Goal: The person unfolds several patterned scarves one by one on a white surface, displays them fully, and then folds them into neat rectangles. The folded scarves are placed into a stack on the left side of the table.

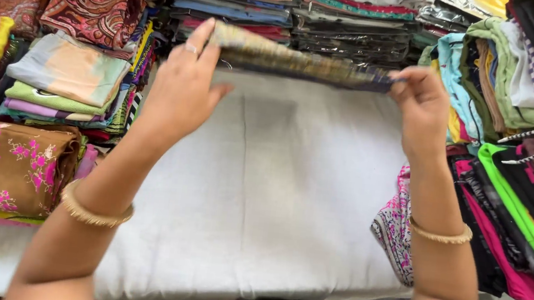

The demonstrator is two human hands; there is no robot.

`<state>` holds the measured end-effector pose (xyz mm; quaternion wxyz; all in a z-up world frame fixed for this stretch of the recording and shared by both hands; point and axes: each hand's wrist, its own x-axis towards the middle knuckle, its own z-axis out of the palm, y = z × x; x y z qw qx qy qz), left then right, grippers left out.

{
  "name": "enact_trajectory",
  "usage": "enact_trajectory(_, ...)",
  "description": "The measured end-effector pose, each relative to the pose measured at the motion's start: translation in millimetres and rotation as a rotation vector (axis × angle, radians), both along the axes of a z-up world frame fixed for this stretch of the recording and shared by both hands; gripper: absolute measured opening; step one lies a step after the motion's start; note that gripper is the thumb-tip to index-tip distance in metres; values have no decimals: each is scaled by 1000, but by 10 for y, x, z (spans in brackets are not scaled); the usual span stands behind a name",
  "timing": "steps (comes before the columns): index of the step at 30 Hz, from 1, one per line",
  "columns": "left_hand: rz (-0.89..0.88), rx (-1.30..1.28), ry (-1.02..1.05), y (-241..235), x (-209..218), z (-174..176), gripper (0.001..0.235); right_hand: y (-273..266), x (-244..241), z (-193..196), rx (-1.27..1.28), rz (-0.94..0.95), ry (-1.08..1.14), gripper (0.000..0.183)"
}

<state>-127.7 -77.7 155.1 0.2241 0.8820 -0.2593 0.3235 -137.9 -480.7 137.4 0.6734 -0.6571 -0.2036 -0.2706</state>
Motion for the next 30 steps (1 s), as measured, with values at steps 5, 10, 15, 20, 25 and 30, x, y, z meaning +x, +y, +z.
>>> enact_trajectory(5,-93,144,82,177,-263,-646,62,-195,-252,-562,-292,27,253,12)
enact_trajectory(10,-310,483,462,272,-629,-922,44,-296,-637,-708,-892,288,673,16)
enact_trajectory(15,-481,468,720,257,-624,-705,31,-354,-739,-625,-977,488,698,14)
enact_trajectory(20,-411,190,815,97,-5,-860,24,-336,-218,-779,-765,275,686,13)
enact_trajectory(25,-177,-229,783,-274,729,-1305,39,-261,663,-1413,-536,-175,763,17)
enact_trajectory(30,-15,-288,702,-492,948,-1792,38,-213,828,-1860,-787,-409,466,17)
